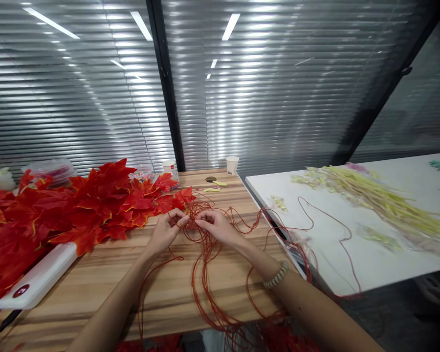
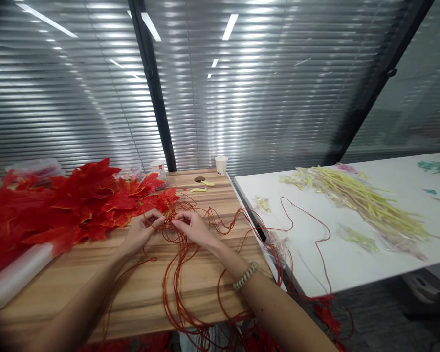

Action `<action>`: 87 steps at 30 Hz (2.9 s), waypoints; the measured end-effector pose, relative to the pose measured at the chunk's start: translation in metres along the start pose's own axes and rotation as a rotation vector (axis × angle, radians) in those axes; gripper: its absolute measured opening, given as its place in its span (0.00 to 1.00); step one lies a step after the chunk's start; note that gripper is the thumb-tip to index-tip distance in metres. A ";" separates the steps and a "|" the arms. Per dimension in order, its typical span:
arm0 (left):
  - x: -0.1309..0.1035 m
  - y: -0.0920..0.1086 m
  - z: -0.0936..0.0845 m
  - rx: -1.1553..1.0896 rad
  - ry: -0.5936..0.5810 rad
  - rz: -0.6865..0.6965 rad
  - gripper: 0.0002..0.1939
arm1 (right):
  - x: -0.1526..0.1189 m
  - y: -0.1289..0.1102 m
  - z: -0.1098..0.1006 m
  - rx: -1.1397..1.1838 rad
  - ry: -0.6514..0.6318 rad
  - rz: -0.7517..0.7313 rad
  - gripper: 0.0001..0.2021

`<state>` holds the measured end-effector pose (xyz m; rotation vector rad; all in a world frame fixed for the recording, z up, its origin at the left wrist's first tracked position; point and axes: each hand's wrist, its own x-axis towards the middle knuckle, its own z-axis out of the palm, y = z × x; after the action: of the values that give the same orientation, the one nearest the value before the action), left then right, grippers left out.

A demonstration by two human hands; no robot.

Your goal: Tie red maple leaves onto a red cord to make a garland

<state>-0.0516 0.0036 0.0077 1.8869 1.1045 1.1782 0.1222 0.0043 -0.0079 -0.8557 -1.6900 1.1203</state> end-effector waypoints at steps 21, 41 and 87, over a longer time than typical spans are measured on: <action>-0.003 -0.006 0.004 0.124 -0.064 0.067 0.11 | -0.007 -0.005 0.003 -0.247 0.069 -0.023 0.07; -0.005 -0.021 0.006 0.439 -0.184 0.334 0.06 | -0.007 0.006 0.004 -0.431 0.075 -0.093 0.06; 0.007 -0.032 -0.053 0.664 0.670 -0.164 0.12 | -0.003 0.000 -0.023 -0.888 0.142 -0.272 0.06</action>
<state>-0.1084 0.0281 0.0035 1.8203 2.1898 1.5206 0.1445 0.0083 -0.0045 -1.1442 -2.1088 0.0737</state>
